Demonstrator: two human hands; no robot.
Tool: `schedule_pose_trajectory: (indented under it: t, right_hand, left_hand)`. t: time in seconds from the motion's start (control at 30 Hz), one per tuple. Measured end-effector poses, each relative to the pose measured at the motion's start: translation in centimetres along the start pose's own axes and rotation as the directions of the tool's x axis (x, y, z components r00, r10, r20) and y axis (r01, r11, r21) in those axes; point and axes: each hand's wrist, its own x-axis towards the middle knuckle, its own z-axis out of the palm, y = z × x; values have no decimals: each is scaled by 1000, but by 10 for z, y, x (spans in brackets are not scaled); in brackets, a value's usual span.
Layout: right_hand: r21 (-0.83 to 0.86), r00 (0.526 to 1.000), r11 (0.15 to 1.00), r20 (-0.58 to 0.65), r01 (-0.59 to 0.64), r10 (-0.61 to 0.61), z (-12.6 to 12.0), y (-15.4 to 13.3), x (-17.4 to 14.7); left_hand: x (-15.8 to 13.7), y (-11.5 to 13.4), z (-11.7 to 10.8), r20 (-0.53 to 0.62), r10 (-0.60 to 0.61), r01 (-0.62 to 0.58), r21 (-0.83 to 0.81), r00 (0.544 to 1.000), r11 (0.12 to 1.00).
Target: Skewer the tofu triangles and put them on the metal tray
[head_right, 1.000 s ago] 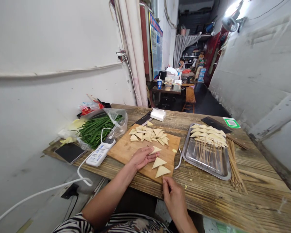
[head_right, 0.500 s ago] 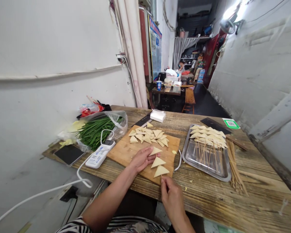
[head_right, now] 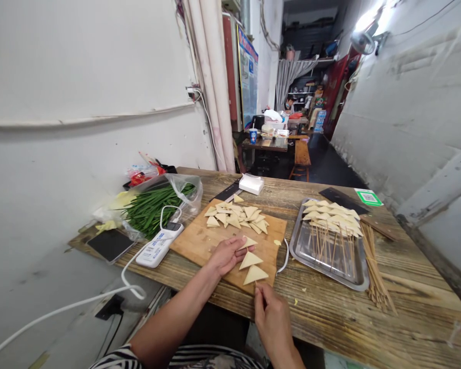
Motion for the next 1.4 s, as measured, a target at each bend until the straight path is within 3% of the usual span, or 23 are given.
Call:
schedule_pose_trajectory:
  t: [0.77, 1.07, 1.23, 1.4]
  right_hand:
    - [-16, 1000, 1000, -23, 9, -10, 7, 3, 4]
    - [14, 999, 1000, -38, -16, 17, 5, 6, 6]
    - [22, 997, 999, -75, -25, 26, 5, 3, 7]
    - [33, 994, 999, -109, 3, 1, 7, 4, 6]
  left_hand:
    - [4, -9, -4, 48, 26, -28, 32, 998, 999]
    - [-6, 0, 1, 75, 48, -47, -17, 996, 999]
    - [-14, -8, 6, 119, 13, -19, 49, 993, 999]
    - [-18, -16, 12, 109, -5, 7, -20, 994, 1000]
